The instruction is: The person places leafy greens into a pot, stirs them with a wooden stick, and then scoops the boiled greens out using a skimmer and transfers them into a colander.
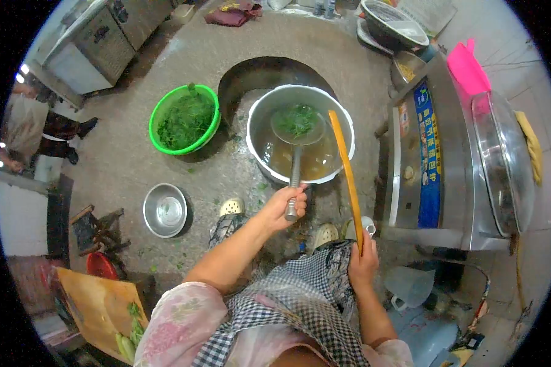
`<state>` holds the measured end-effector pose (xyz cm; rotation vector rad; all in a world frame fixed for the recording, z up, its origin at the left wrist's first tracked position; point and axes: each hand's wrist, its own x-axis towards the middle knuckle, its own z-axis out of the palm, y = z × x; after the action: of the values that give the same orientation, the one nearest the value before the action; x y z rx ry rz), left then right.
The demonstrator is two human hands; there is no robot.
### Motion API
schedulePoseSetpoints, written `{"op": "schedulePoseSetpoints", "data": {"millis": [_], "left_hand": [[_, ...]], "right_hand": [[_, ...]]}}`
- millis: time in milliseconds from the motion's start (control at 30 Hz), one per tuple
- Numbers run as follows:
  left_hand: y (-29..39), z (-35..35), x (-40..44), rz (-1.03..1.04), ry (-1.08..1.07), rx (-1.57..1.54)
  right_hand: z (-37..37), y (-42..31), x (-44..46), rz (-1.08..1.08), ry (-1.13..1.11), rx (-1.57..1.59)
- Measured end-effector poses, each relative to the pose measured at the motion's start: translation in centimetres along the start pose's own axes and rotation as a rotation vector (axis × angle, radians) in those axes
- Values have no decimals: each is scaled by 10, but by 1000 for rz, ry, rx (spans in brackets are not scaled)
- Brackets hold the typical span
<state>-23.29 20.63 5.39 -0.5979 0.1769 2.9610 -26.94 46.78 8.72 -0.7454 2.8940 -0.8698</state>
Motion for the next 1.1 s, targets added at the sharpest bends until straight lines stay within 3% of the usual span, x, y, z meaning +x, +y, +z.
{"op": "schedulePoseSetpoints", "data": {"millis": [333,467,1100], "left_hand": [[27,-20,-120,-59,31,308],[19,-30,-150,-67,11,339],[31,-62,-144,-102,-117,257]], "right_hand": [[6,6,-5,-163,156,4],[6,2,-3,-128,121,-82],[14,6,-8,-81,99,-169]]}}
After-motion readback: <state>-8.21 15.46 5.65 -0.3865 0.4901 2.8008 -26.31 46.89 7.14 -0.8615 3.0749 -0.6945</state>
